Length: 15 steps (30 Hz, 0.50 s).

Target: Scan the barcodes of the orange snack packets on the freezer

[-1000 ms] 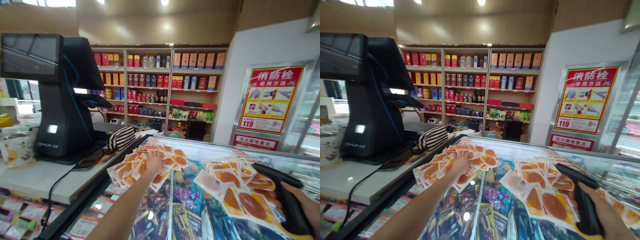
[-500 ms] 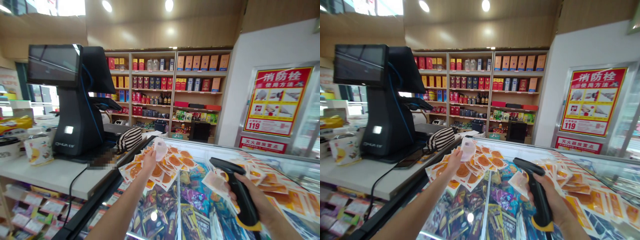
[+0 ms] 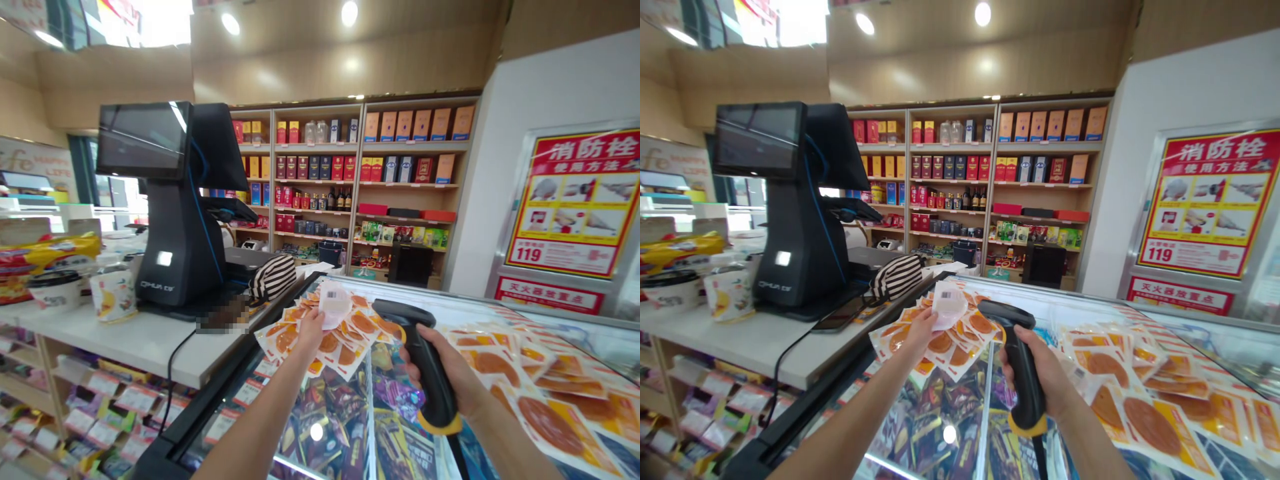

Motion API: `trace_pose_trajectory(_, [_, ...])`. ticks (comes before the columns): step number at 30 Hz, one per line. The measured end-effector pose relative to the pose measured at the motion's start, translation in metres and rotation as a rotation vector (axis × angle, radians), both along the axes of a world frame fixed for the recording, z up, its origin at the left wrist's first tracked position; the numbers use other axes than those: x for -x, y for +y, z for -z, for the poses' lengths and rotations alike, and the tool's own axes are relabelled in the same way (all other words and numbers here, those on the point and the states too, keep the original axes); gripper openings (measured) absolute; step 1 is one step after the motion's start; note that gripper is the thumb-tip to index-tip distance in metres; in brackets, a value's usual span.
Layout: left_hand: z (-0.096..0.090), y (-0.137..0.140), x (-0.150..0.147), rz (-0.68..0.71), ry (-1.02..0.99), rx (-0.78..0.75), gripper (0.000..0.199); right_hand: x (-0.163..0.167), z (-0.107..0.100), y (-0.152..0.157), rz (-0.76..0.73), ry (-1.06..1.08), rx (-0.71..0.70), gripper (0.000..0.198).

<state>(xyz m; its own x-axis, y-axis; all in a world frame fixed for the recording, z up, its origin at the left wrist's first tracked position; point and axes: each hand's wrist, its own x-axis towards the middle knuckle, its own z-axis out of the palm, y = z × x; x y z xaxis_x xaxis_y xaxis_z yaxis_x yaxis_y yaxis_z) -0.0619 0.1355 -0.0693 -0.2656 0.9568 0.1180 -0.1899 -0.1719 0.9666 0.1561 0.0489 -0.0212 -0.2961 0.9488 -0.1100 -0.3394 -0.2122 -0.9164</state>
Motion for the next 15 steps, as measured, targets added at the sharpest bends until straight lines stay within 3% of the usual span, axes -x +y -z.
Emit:
trace_pose_trajectory(9, [-0.013,0.000,-0.015,0.019,-0.016,-0.022,0.024,-0.012,-0.006,-0.007,-0.008,0.021,0.032,0.028])
trace_pose_trajectory(15, [-0.022,-0.001,-0.044,0.113,-0.013,-0.015,0.029,-0.059,-0.007,-0.007,0.126,0.041,0.008,0.023])
